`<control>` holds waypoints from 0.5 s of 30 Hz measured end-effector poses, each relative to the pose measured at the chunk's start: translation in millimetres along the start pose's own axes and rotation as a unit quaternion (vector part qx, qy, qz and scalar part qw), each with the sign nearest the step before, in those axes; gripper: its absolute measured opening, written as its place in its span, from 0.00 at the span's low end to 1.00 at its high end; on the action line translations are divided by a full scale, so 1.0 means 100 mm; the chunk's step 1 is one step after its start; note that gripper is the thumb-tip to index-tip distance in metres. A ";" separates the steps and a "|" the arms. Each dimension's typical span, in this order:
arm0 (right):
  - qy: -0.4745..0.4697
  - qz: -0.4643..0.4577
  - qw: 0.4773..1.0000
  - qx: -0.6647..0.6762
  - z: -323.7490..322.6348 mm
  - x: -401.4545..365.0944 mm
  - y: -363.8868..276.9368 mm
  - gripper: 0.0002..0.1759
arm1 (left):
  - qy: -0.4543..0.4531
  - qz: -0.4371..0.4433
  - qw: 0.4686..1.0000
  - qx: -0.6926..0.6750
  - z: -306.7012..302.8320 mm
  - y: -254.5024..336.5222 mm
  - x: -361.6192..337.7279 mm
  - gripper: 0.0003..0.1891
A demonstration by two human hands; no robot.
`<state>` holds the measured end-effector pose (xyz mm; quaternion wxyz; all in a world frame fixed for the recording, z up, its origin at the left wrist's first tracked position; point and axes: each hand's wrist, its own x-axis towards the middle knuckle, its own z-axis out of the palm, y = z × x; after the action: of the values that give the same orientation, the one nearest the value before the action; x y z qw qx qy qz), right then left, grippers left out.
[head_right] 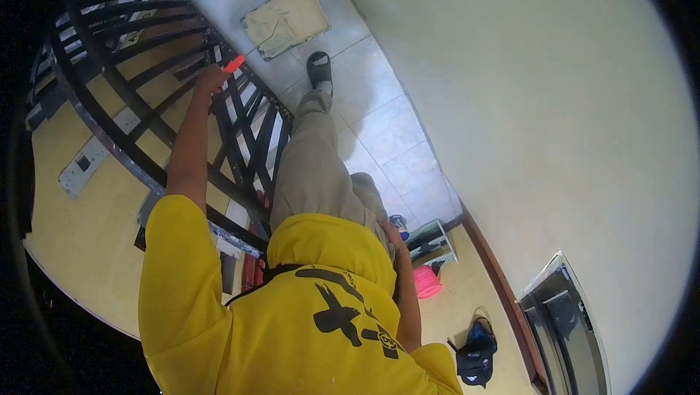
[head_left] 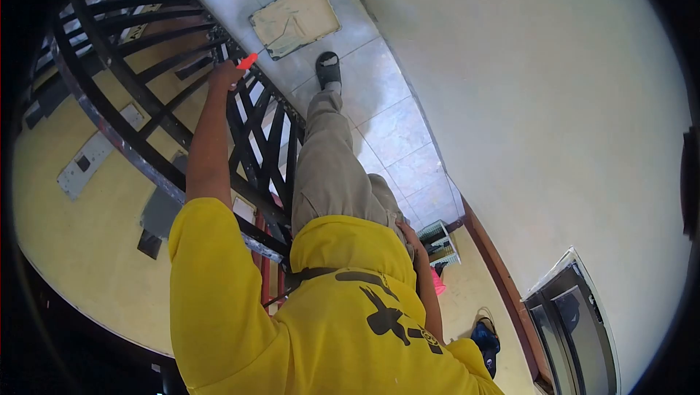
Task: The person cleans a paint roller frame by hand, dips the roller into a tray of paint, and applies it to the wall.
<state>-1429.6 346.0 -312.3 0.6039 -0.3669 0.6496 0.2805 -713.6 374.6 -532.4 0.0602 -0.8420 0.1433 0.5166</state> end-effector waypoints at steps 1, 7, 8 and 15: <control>0.001 -0.026 0.999 -0.040 0.00 0.02 0.06 0.33 | -0.003 0.008 1.000 -0.012 0.06 0.01 0.08 0.21; -0.040 0.029 0.998 -0.048 0.02 -0.14 -0.19 0.42 | 0.046 0.181 0.982 -0.013 0.76 -0.31 0.95 0.22; -0.032 0.035 0.996 -0.079 -0.04 0.01 0.09 0.42 | 0.076 0.219 0.972 -0.026 0.78 -0.28 0.93 0.22; 0.024 0.087 0.995 0.033 0.11 -0.08 -0.24 0.44 | 0.013 0.180 0.982 -0.051 1.01 -0.22 0.71 0.24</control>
<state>-1403.2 342.3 -303.6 0.5730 -0.2953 0.7027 0.3012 -763.2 408.3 -643.0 -0.0787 -0.8108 0.2666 0.5151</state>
